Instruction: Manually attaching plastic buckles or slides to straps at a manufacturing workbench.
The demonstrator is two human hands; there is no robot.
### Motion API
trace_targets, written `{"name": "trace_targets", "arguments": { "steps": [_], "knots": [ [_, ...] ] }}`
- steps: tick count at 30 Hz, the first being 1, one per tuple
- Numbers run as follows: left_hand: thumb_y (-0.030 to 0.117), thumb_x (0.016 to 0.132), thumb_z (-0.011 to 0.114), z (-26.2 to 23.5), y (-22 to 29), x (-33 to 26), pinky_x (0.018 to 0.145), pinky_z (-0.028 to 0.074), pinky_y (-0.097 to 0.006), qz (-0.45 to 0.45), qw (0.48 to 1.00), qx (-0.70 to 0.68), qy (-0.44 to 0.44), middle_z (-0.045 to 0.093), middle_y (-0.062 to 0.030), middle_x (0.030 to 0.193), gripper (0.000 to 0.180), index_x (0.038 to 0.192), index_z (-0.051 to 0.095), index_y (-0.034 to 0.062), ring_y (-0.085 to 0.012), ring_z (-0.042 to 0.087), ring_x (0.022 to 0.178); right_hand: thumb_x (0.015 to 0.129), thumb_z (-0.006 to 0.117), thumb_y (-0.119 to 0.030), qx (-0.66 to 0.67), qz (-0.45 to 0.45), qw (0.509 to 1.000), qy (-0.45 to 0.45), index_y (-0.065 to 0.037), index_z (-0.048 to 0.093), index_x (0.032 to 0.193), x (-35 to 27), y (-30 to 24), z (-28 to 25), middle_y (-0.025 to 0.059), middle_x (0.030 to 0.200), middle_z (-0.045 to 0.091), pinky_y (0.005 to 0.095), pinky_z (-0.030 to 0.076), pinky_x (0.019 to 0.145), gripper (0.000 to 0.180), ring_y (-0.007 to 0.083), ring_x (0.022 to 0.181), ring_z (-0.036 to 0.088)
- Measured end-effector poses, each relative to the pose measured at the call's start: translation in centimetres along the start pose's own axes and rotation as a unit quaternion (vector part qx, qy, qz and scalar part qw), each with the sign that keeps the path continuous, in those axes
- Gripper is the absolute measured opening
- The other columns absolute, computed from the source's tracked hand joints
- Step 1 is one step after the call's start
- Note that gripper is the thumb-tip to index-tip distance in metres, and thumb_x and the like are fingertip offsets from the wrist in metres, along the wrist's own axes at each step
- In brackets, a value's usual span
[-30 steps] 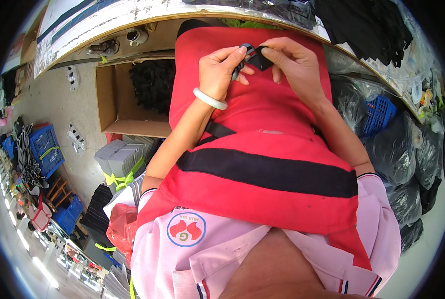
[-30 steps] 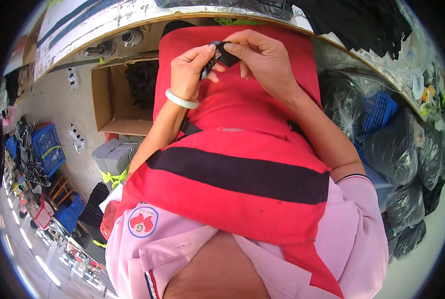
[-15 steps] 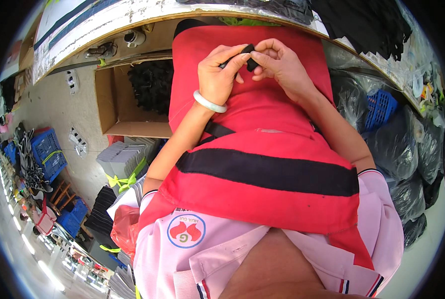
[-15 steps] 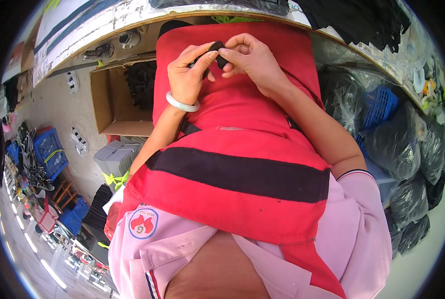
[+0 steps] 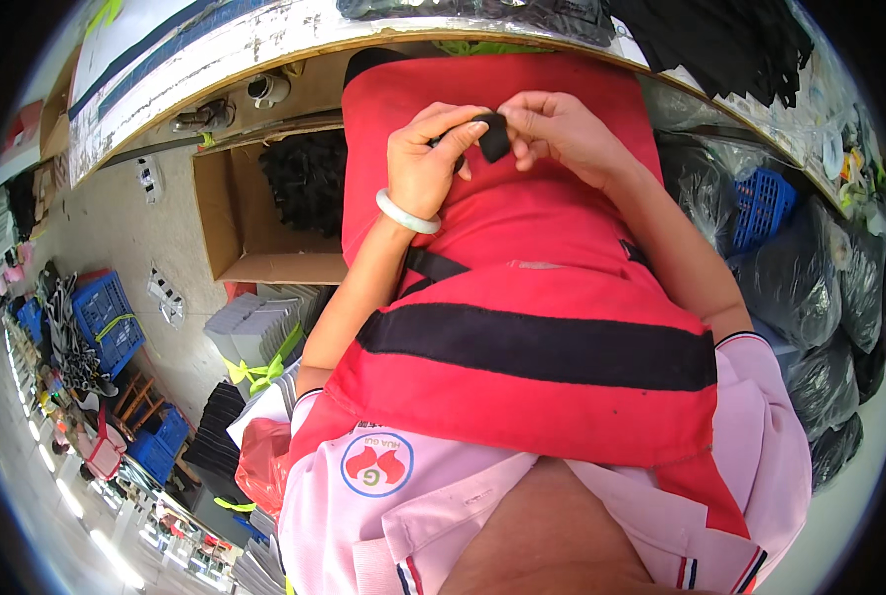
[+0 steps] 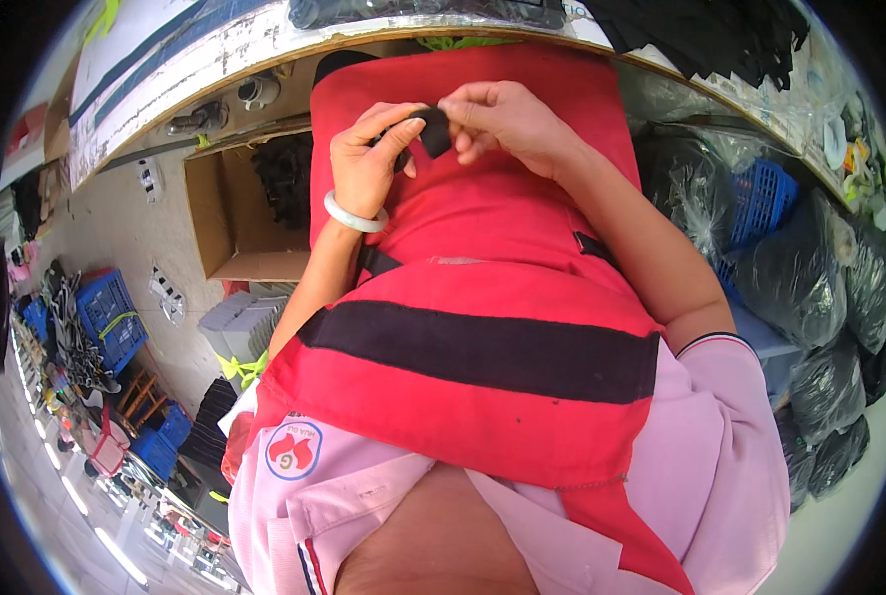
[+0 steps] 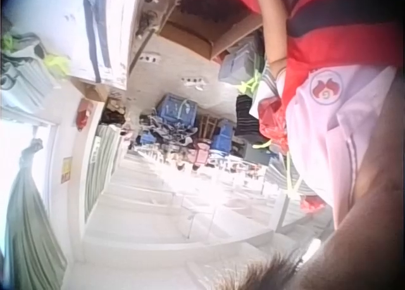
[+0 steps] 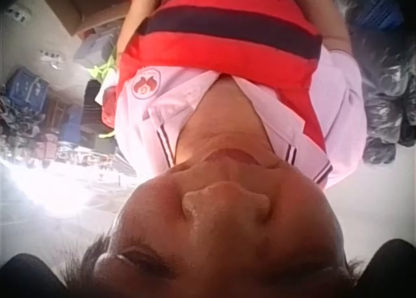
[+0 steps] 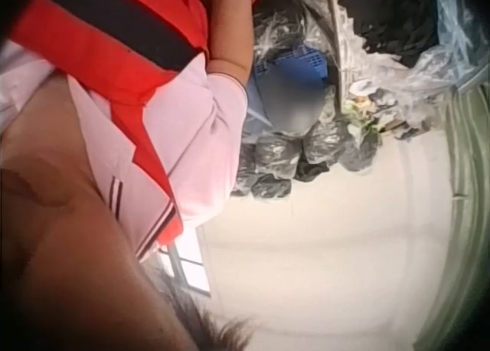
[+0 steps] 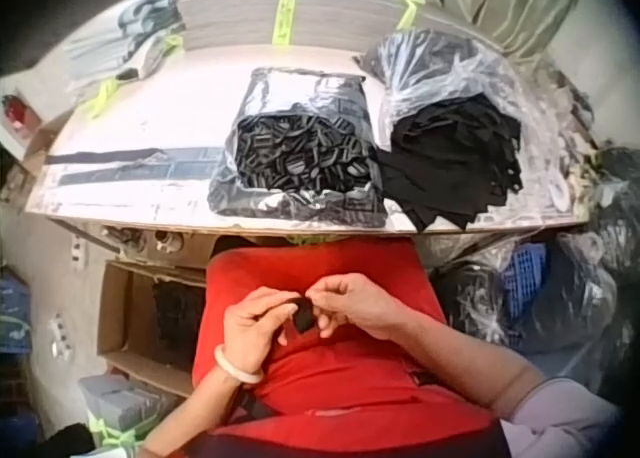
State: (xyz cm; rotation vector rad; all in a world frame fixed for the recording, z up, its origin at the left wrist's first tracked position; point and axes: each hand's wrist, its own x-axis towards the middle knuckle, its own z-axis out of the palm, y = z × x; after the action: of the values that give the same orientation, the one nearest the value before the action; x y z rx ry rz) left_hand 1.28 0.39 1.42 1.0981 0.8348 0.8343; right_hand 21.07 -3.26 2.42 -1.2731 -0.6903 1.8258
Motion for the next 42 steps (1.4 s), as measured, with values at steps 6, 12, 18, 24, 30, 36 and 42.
{"name": "trace_targets", "arguments": {
  "steps": [6,12,18,24,30,36,42],
  "knots": [
    [0.002,0.089,0.063,-1.4,0.9,0.0,0.045,0.047,-0.02,-0.111,0.988,-0.087,-0.066,0.067,-0.0099,0.094,0.017,0.104,0.068,-0.0029,-0.0133,0.063,0.065,0.094,0.061,-0.024,-0.071,-0.02,0.997,-0.021,-0.004,0.064,0.097,0.0,-0.9,0.2,-0.0017,0.067,0.055,0.0186,0.043,0.054,0.021,0.0055,0.058,0.053],
    [0.013,0.097,0.055,-3.9,-0.6,0.3,0.045,0.047,-0.023,-0.168,0.912,-0.358,-0.112,0.066,-0.0148,0.1,0.026,0.119,0.058,-0.0016,-0.0222,0.067,0.079,0.096,0.057,-0.028,-0.084,-0.042,0.995,0.017,-0.005,0.062,0.096,0.5,-2.2,1.3,-0.0023,0.074,0.056,0.0181,0.042,0.054,0.023,0.0035,0.058,0.049],
    [0.012,0.097,0.055,-3.8,-1.0,0.1,0.045,0.047,-0.023,-0.169,0.924,-0.314,-0.138,0.066,-0.0152,0.098,0.025,0.117,0.059,-0.0018,-0.0222,0.067,0.078,0.094,0.059,-0.042,-0.089,0.01,0.996,-0.005,-0.004,0.064,0.097,0.7,-0.9,0.2,0.0003,0.08,0.059,0.0197,0.047,0.056,0.039,0.0059,0.062,0.053],
    [0.007,0.095,0.056,-4.1,-0.3,0.1,0.045,0.047,-0.023,-0.15,0.928,-0.319,-0.118,0.065,-0.0139,0.094,0.021,0.113,0.061,-0.0015,-0.0186,0.065,0.068,0.095,0.059,-0.033,-0.094,0.063,0.993,0.024,-0.004,0.06,0.1,-0.6,-1.7,1.1,0.0007,0.08,0.059,0.0205,0.05,0.056,0.03,0.0056,0.064,0.059],
    [0.001,0.09,0.06,-3.3,1.3,-0.7,0.046,0.046,-0.021,-0.112,0.975,-0.12,-0.147,0.061,-0.0097,0.1,0.014,0.101,0.067,-0.0035,-0.0122,0.057,0.055,0.094,0.061,-0.019,-0.001,-0.022,0.998,-0.053,-0.003,0.058,0.107,0.1,-0.2,0.3,0.004,0.089,0.064,0.0201,0.052,0.062,0.021,0.0067,0.07,0.062],
    [-0.001,0.088,0.063,-2.8,2.7,-1.4,0.047,0.045,-0.02,-0.094,0.985,0.001,-0.145,0.06,-0.0089,0.102,0.011,0.096,0.069,-0.0041,-0.011,0.058,0.058,0.098,0.055,-0.026,0.001,-0.045,0.999,-0.002,-0.002,0.057,0.114,-0.4,-0.5,1.3,0.0037,0.09,0.064,0.021,0.052,0.062,0.029,0.0079,0.07,0.061],
    [-0.003,0.086,0.064,-2.7,2.1,-1.9,0.047,0.045,-0.019,-0.073,0.989,0.005,-0.127,0.06,-0.0082,0.1,0.01,0.095,0.07,-0.0042,-0.01,0.058,0.06,0.098,0.054,-0.035,0.045,0.066,0.997,-0.003,0.001,0.06,0.111,-1.7,-0.7,1.4,0.007,0.092,0.064,0.022,0.055,0.064,0.038,0.011,0.075,0.064]
  ]
}}
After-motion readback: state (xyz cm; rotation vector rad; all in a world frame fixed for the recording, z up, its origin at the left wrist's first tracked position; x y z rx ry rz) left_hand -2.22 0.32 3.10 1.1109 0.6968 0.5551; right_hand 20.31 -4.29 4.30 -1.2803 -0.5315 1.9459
